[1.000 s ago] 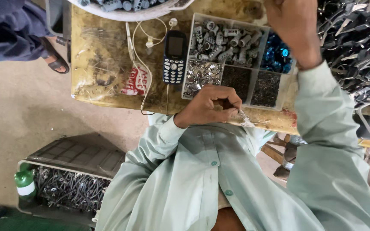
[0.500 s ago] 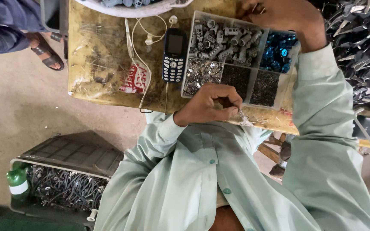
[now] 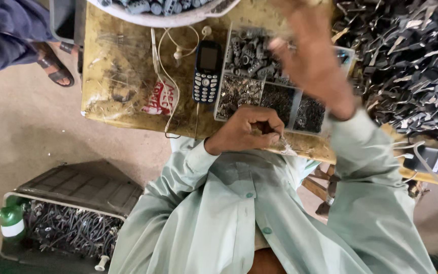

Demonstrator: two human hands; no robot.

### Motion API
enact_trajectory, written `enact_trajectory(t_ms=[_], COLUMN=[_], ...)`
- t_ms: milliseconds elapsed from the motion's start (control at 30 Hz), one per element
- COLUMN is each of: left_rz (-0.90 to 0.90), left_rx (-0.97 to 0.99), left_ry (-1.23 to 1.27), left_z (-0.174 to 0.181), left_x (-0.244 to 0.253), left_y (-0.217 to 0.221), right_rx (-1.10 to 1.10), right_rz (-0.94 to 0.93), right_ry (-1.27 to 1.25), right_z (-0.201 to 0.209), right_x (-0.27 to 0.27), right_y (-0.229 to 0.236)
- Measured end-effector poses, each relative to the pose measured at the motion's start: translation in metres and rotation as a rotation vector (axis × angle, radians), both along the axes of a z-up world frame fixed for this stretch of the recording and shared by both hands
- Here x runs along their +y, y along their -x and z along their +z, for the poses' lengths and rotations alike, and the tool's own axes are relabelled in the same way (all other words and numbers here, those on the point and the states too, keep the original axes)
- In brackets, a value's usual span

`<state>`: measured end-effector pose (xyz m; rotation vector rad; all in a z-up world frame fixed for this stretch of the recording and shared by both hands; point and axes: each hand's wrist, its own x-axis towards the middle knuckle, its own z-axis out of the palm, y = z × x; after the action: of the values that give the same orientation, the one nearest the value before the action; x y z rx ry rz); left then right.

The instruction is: The person assembles keychains by hand, picking small metal rings and blue plastic caps from a compartmentalized tray and attaching them to keys. The person repeatedly picks, aligns, and fastens components one at a time over a wooden workbench.

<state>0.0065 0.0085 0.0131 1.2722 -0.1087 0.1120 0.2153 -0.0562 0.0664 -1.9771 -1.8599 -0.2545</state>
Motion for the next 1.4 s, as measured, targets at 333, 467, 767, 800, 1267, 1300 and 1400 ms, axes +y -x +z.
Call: enact_trajectory(t_ms=[333, 467, 767, 800, 1267, 1300, 1400], left_rz=[-0.051, -0.049, -0.036, -0.022, 0.035, 0.054, 0.092], left_rx=[0.048, 0.071, 0.063, 0.052, 0.052, 0.078, 0.119], left_ry=[0.097, 0.07, 0.095, 0.077, 0.491, 0.493, 0.507], left_z=[0.006, 0.006, 0.008, 0.008, -0.011, -0.011, -0.012], left_x=[0.002, -0.002, -0.004, -0.005, -0.007, -0.008, -0.009], left_y=[0.0, -0.002, 0.002, 0.001, 0.0, -0.001, 0.0], right_rx=[0.129, 0.03, 0.181, 0.248, 0.925, 0.945, 0.754], right_rz=[-0.06, -0.114, -0.19, -0.174, -0.322, -0.368, -0.433], right_ry=[0.203, 0.233, 0.319, 0.277, 0.084, 0.134, 0.189], right_z=[-0.026, -0.025, -0.054, -0.065, -0.017, -0.007, 0.02], right_x=[0.01, 0.019, -0.055, -0.065, -0.167, -0.163, -0.149], right_y=[0.038, 0.041, 0.005, -0.003, 0.007, 0.02, 0.047])
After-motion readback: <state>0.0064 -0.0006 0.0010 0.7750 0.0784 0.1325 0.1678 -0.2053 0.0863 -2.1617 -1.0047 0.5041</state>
